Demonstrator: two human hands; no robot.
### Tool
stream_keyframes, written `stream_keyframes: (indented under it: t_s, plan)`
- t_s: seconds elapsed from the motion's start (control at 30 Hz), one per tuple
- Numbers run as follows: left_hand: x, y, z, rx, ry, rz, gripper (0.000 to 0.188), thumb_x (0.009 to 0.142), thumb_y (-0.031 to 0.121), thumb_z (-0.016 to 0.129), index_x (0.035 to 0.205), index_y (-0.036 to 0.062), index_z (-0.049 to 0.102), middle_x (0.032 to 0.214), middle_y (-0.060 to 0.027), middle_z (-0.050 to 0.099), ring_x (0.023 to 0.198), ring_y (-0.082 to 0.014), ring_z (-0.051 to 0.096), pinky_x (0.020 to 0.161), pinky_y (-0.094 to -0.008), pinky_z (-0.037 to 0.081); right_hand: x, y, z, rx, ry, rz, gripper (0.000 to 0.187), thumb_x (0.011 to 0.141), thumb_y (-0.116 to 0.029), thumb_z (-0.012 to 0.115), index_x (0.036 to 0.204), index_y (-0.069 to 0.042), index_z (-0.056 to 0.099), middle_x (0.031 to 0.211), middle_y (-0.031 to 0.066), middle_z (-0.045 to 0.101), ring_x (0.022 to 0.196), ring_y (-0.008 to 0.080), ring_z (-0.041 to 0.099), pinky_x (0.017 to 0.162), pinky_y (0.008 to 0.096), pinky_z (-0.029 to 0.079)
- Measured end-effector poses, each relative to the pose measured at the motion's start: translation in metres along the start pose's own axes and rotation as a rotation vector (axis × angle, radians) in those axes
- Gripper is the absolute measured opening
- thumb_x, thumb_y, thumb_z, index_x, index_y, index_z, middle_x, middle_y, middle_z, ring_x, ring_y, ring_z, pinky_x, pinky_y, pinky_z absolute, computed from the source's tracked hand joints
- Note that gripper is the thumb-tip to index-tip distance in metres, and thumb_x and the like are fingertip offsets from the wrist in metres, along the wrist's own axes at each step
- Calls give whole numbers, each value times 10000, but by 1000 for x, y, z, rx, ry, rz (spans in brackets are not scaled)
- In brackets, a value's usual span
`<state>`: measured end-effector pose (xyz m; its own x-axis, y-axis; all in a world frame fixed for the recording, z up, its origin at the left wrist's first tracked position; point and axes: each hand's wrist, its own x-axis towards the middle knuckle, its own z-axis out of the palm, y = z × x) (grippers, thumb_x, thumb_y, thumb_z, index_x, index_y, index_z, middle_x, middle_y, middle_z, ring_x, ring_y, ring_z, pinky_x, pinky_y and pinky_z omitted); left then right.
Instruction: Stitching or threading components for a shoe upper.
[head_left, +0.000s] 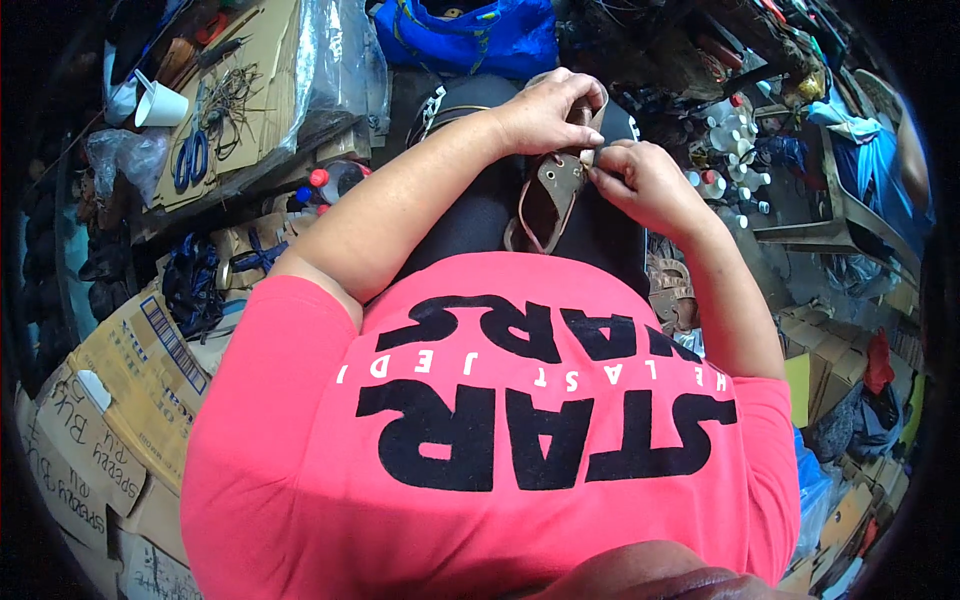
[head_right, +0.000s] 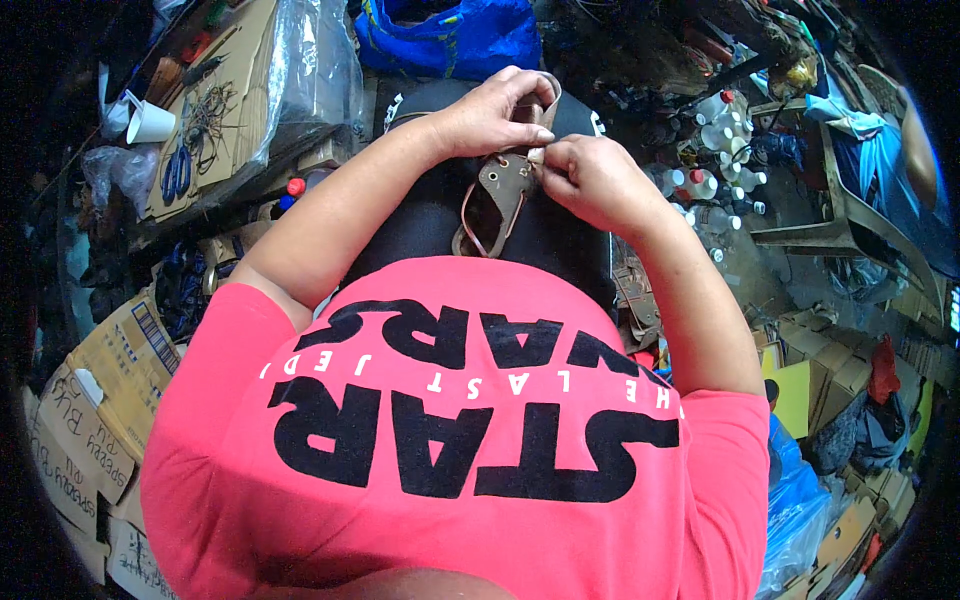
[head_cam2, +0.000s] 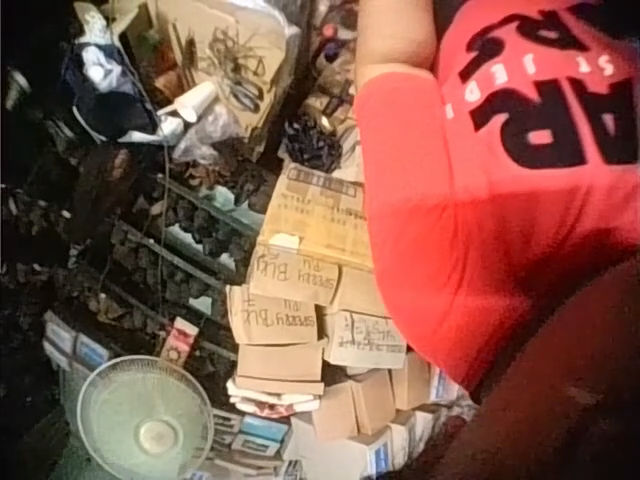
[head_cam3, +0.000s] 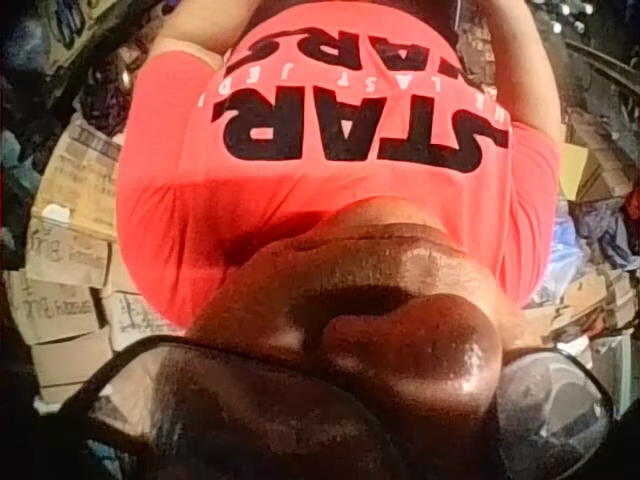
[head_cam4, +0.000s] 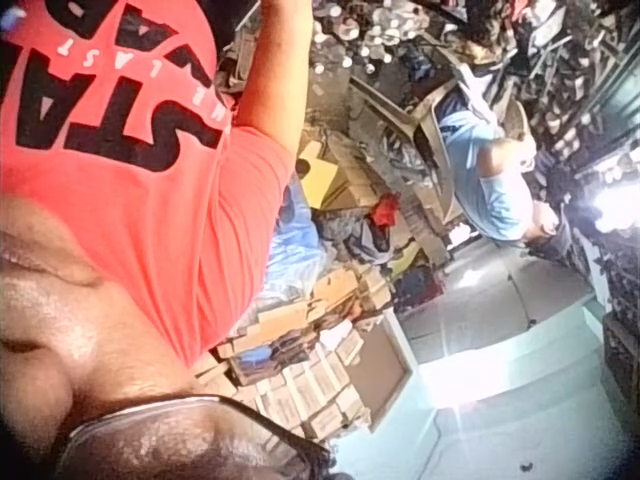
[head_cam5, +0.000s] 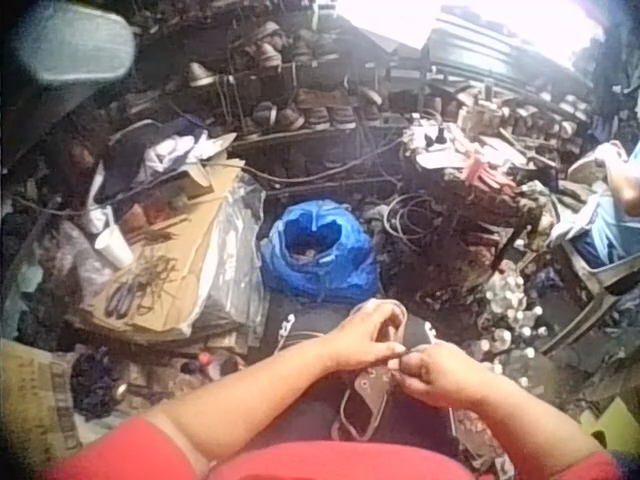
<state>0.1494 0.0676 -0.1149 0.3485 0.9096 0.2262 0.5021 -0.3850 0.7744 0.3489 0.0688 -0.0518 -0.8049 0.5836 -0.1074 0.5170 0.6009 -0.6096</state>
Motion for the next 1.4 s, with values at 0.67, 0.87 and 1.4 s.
stream_keyframes:
  t_s: [0.67,0.87,1.4]
  plan:
    - [10,3,-46,-375,-462,-180,158,810,144,690,937,52,709,941,-37,600,910,-148,564,843,-278,438,-18,-4,-1,149,156,115,190,816,-78,636,994,-74,700,766,97,564,705,225,583,649,313,465]
    - [8,0,-50,-375,-489,-175,174,819,131,674,977,75,722,941,-45,595,930,-164,565,855,-277,434,-13,-2,1,112,139,115,209,789,-99,632,985,-79,704,752,122,574,723,263,595,658,342,478]
    - [14,-12,-41,-398,-515,-142,180,830,180,685,966,66,714,964,-56,597,933,-170,571,871,-292,438,-12,-16,15,-343,299,-58,174,762,-151,660,932,-146,691,729,55,598,709,243,587,733,354,400]
